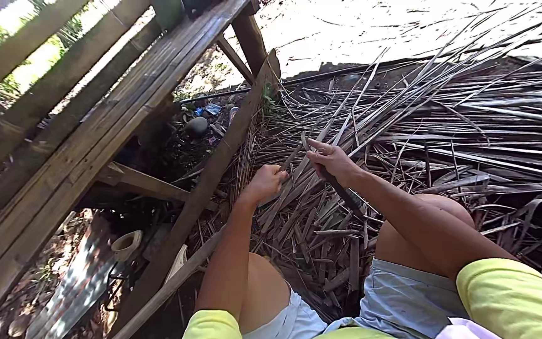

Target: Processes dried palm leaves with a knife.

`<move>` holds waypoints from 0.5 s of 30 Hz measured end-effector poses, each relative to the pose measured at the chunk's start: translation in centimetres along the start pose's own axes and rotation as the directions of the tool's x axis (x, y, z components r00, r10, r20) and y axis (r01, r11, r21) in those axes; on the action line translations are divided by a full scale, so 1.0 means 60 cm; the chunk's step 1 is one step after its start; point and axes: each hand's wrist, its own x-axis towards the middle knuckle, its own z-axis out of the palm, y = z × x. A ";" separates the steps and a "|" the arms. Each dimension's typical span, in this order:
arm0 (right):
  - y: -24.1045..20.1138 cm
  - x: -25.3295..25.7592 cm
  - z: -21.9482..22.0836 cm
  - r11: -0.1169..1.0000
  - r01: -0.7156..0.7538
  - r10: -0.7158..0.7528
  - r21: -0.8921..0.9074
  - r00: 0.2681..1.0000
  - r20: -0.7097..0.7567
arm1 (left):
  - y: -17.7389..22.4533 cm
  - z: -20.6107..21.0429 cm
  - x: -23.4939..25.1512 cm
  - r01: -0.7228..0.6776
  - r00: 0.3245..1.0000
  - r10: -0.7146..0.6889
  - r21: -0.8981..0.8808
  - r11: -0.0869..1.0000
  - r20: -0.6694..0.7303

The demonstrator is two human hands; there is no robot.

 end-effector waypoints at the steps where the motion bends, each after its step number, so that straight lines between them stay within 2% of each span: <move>1: 0.000 0.002 -0.002 1.000 0.010 -0.010 -0.005 1.000 -0.023 | 0.001 0.001 -0.002 -0.005 1.000 0.005 -0.003 1.000 0.007; 8: 0.003 0.008 -0.015 0.996 0.088 -0.089 -0.025 0.995 -0.039 | -0.001 -0.004 -0.008 -0.025 0.998 0.029 -0.083 0.996 0.046; 15: -0.021 0.023 -0.056 0.996 0.075 -0.063 0.054 0.978 -0.198 | -0.001 -0.009 -0.041 -0.052 0.997 0.055 -0.059 0.997 0.051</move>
